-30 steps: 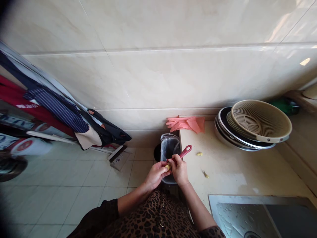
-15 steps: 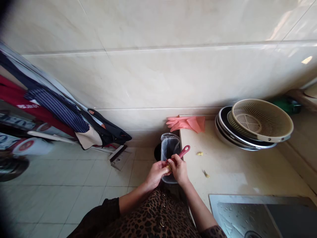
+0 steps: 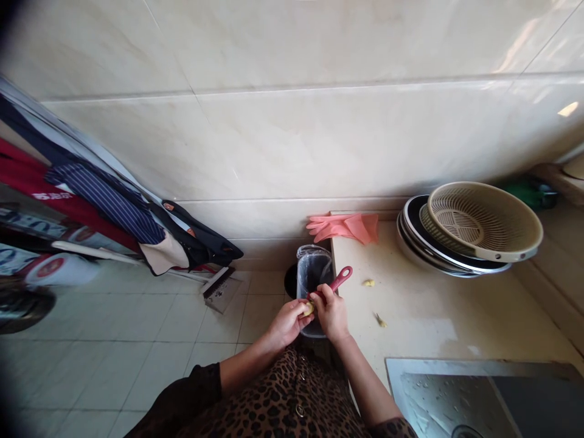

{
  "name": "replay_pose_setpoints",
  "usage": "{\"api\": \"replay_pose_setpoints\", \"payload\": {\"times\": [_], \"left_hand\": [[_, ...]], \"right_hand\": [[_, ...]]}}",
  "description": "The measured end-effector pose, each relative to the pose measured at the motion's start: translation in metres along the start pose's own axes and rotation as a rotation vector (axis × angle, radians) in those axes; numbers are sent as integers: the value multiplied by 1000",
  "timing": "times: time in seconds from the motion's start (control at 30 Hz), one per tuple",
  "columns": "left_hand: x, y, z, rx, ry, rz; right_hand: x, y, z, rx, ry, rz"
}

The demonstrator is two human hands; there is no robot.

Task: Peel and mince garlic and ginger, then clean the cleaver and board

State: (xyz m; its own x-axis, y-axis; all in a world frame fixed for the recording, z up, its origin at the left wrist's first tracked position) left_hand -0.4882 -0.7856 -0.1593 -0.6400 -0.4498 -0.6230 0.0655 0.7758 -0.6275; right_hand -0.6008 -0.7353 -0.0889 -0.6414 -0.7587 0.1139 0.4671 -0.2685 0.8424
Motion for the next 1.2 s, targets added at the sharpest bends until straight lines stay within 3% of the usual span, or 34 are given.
{"api": "replay_pose_setpoints", "payload": {"times": [0.13,0.3,0.43,0.57,0.77,0.87,0.97,1.07,1.2], "left_hand": [[1,6,5,-129,-9,41],[2,7,1,-55,24,31],[-3,-6,-4,4,64,-25],[-5,-26,-9,56,65,-151],[2,-33,-28,306,110,-292],[6,-28,-29,368,131,-289],[9,-25,-16,422,68,-232],[11,-22,-9,467,55,-165],[10,-19,-16,546,133,-152]], "right_hand": [[0,-7,10,-45,-70,-34],[0,-1,4,-3,-26,-17],[5,-13,20,-55,-101,-87],[6,-24,25,97,-63,-161],[-2,-8,16,250,-66,-144],[-4,-4,18,298,-101,-130],[-6,-30,46,291,-165,-219],[-10,-70,106,-24,-201,-291],[-23,-124,182,-261,-198,-396]]}}
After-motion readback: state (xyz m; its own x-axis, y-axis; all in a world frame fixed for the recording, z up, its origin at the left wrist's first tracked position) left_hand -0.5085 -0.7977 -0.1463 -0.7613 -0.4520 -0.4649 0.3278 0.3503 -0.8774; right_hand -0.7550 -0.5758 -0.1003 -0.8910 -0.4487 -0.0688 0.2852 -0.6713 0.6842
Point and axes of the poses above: each hand's wrist, its own x-axis towards the middle knuckle, its own z-axis out of the back of the hand, y = z × x, the point moved 10 cm from there along x, towards the middle knuckle, and after that the axes turned 2 degrees about z, right-handed, at the moved point
